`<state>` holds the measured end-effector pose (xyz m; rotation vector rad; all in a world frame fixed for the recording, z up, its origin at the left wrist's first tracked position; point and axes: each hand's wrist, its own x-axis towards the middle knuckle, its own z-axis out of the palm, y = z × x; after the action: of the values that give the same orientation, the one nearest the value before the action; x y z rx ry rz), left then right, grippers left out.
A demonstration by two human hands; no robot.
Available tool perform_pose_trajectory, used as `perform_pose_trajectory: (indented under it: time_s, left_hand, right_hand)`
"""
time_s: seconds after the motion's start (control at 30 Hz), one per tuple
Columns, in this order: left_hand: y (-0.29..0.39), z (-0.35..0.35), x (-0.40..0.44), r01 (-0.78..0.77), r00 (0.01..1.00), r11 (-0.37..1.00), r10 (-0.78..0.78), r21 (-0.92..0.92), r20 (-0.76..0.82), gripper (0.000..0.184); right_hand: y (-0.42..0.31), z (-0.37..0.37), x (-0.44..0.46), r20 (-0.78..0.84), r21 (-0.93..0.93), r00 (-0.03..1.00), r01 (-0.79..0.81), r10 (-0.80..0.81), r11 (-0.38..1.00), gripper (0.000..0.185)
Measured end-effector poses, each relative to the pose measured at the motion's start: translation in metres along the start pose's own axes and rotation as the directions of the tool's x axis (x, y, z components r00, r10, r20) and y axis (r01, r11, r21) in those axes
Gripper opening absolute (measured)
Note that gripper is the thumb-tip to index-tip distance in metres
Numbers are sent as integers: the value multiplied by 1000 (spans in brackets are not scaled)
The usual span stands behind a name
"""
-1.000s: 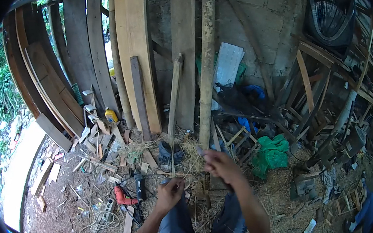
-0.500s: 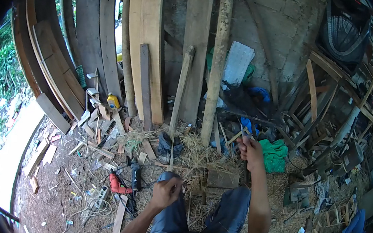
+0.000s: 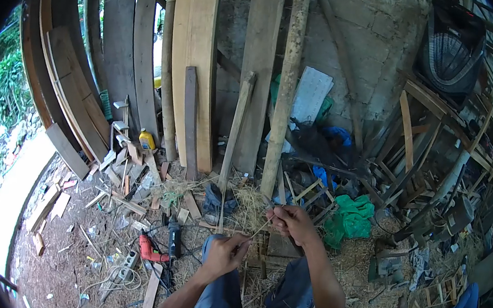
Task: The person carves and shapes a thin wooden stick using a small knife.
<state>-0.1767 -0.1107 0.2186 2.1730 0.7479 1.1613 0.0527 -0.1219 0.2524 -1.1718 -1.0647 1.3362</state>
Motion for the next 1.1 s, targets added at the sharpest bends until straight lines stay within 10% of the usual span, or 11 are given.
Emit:
perform_pose_trajectory:
  time_s: [0.17, 0.33, 0.5, 0.9, 0.97, 1.1]
  left_hand:
    - [-11, -5, -20, -32, 999, 995, 27, -91, -46, 7]
    - [-5, -4, -15, 285, 956, 926, -294, -247, 1, 10]
    - [7, 7, -13, 157, 988, 964, -152, -213, 40, 10]
    - [9, 24, -16, 245, 969, 941, -226, -233, 103, 11]
    - [4, 21, -24, 281, 958, 929, -257, -241, 126, 11]
    - [-38, 20, -37, 470, 882, 791, -432, -390, 188, 15]
  right_hand:
    - [0, -70, -4, -436, 67, 892, 165, -120, 984, 39]
    - [-8, -6, -33, -185, 9, 978, 96, -93, 995, 37]
    - [-6, 24, -30, 3, 121, 999, 42, -42, 992, 30]
    - [12, -18, -21, -209, 34, 968, -131, 136, 991, 30]
    - [5, -53, -15, -574, 6, 819, -14, 14, 1000, 30]
    - [6, -85, -19, -419, -16, 898, 143, -136, 990, 28]
